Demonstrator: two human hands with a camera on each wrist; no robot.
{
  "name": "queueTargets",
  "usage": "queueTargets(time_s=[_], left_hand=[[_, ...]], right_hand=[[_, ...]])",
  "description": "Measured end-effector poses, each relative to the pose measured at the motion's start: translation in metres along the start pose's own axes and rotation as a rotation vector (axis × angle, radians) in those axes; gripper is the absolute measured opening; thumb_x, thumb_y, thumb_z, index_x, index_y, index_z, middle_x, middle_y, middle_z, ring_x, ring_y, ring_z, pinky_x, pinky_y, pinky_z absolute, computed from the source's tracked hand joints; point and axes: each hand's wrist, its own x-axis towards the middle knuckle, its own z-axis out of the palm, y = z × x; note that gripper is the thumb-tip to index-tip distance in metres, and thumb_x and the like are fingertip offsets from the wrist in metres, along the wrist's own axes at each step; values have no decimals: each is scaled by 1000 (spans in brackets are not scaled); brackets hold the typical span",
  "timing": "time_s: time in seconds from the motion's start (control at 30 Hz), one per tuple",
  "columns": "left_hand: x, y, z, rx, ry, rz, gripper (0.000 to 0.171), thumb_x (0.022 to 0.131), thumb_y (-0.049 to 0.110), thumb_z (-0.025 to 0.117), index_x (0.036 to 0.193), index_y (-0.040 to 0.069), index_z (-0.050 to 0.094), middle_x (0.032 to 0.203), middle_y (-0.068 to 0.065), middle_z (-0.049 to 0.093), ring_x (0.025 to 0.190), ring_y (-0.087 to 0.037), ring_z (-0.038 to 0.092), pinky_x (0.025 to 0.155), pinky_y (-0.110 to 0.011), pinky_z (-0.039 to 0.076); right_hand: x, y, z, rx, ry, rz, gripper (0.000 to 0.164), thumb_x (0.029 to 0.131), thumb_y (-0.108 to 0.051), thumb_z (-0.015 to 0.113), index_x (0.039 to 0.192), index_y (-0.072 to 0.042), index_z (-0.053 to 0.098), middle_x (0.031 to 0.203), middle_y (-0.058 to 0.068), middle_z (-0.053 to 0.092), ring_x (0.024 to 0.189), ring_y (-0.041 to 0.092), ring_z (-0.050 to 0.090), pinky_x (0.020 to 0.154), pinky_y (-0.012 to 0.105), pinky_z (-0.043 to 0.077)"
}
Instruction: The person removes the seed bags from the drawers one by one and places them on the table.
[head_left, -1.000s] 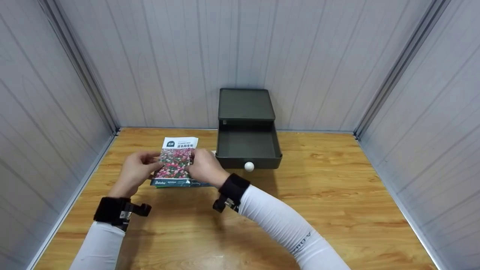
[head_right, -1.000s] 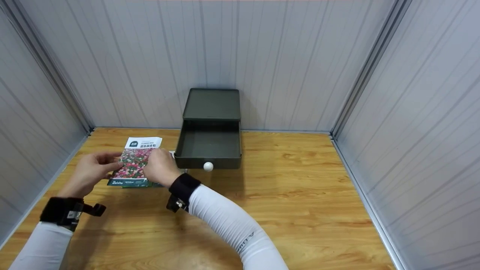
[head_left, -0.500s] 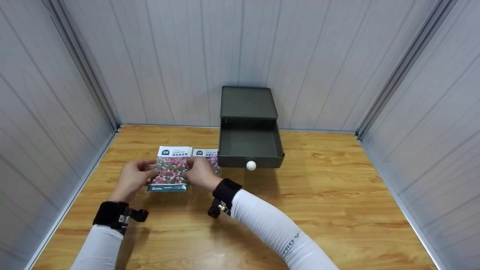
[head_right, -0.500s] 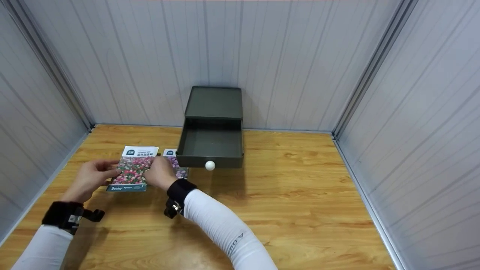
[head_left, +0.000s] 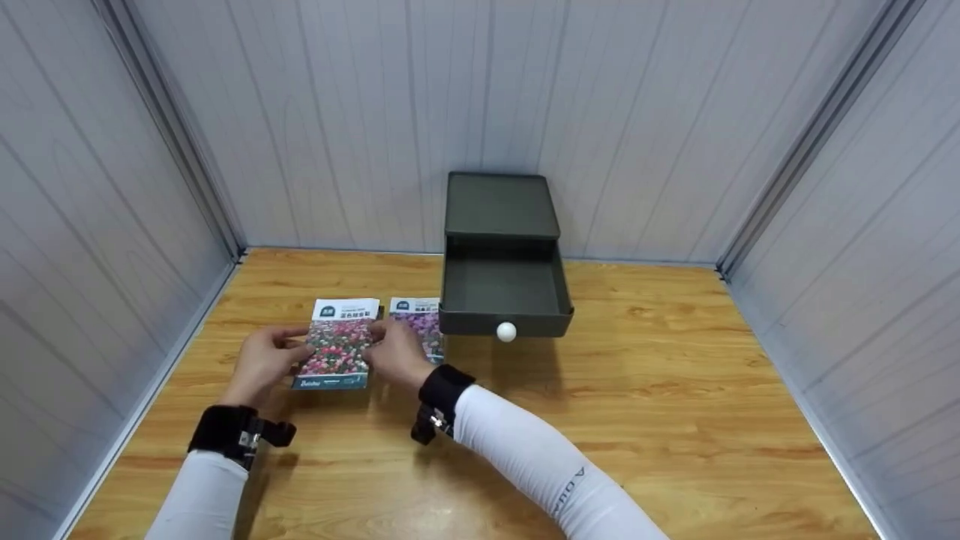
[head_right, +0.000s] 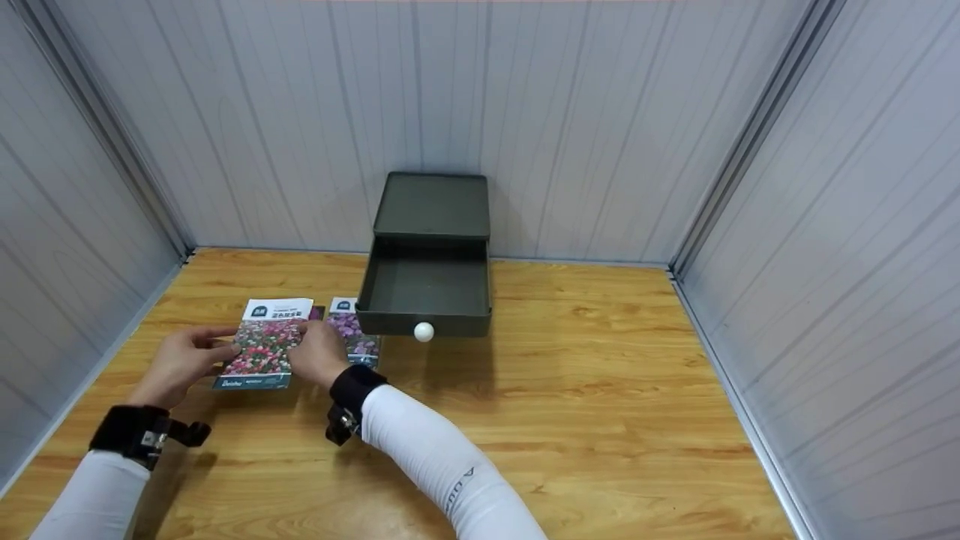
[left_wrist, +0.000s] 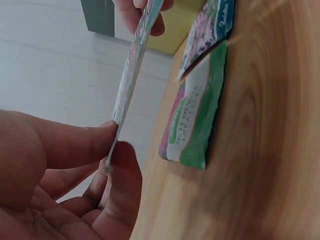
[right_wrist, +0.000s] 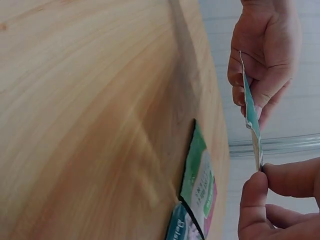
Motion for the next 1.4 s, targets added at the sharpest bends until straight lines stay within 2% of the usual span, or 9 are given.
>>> queueTargets(time_s=[0.1, 0.37, 0.6, 0.73, 0.9, 1.07, 1.2, 1.27, 1.4], left_hand=[[0, -4, -2, 5, -1, -28, 48, 109, 7, 69, 152, -10, 59, 121, -21, 73, 95, -18, 72, 79, -27, 64], [-1, -14, -4, 23, 1, -100, 48, 109, 9, 68, 154, -9, 58, 122, -20, 70, 98, -22, 71, 79, -27, 63], [1, -22, -7, -5, 13, -138, 49, 110, 11, 68, 154, -9, 58, 127, -22, 71, 94, -17, 71, 79, -27, 63], [2, -27, -8, -23, 31, -141, 50, 109, 10, 69, 153, -9, 59, 126, -22, 70, 94, -15, 69, 78, -25, 61], [5, -31, -11, -28, 45, -166, 51, 109, 11, 69, 154, -9, 59, 130, -23, 68, 96, -14, 67, 77, -23, 59], [9, -37, -15, -26, 55, -166, 51, 109, 12, 69, 154, -9, 58, 135, -28, 68, 94, -13, 68, 76, -24, 59], [12, -39, -19, 1, 74, -155, 50, 110, 12, 68, 154, -10, 58, 140, -32, 66, 94, -11, 67, 75, -22, 58], [15, -40, -22, 9, 82, -156, 51, 111, 12, 67, 155, -10, 57, 143, -33, 64, 97, -14, 67, 76, -22, 58], [21, -40, -28, 17, 109, -174, 51, 111, 13, 66, 157, -9, 56, 147, -34, 62, 106, -21, 68, 78, -21, 57]], right_hand=[[0, 1, 6, 0, -7, 6, 54, 92, 9, 79, 145, 6, 68, 133, 15, 76, 109, 18, 74, 94, 26, 61], [-3, 4, 18, 77, -44, 82, 58, 97, 10, 75, 153, 1, 64, 144, 16, 71, 50, 16, 59, 48, 35, 59], [-2, 9, 24, 51, -60, 50, 57, 96, 8, 78, 151, 3, 65, 144, 15, 72, 77, 11, 68, 78, 23, 61], [-2, 10, 25, 101, -89, 72, 57, 98, 6, 77, 153, 3, 62, 137, 14, 74, 73, 11, 67, 65, 23, 58], [-2, 12, 25, 116, -133, 82, 48, 100, 5, 76, 148, 4, 66, 101, 12, 80, 59, 18, 64, 50, 26, 51], [-1, 16, 25, 44, -136, 42, 26, 99, 1, 80, 124, 5, 75, 95, 8, 77, 77, 15, 70, 74, 28, 59], [-2, 17, 24, -1, -146, 27, 45, 98, -2, 81, 141, 7, 69, 115, 13, 78, 99, 15, 72, 96, 32, 61], [-3, 18, 24, -11, -153, 16, 48, 97, -2, 82, 142, 8, 68, 116, 13, 77, 99, 14, 70, 96, 31, 60], [-3, 17, 25, -29, -160, -15, 17, 95, -1, 84, 105, 4, 72, 93, 5, 70, 80, 9, 60, 75, 25, 54]])
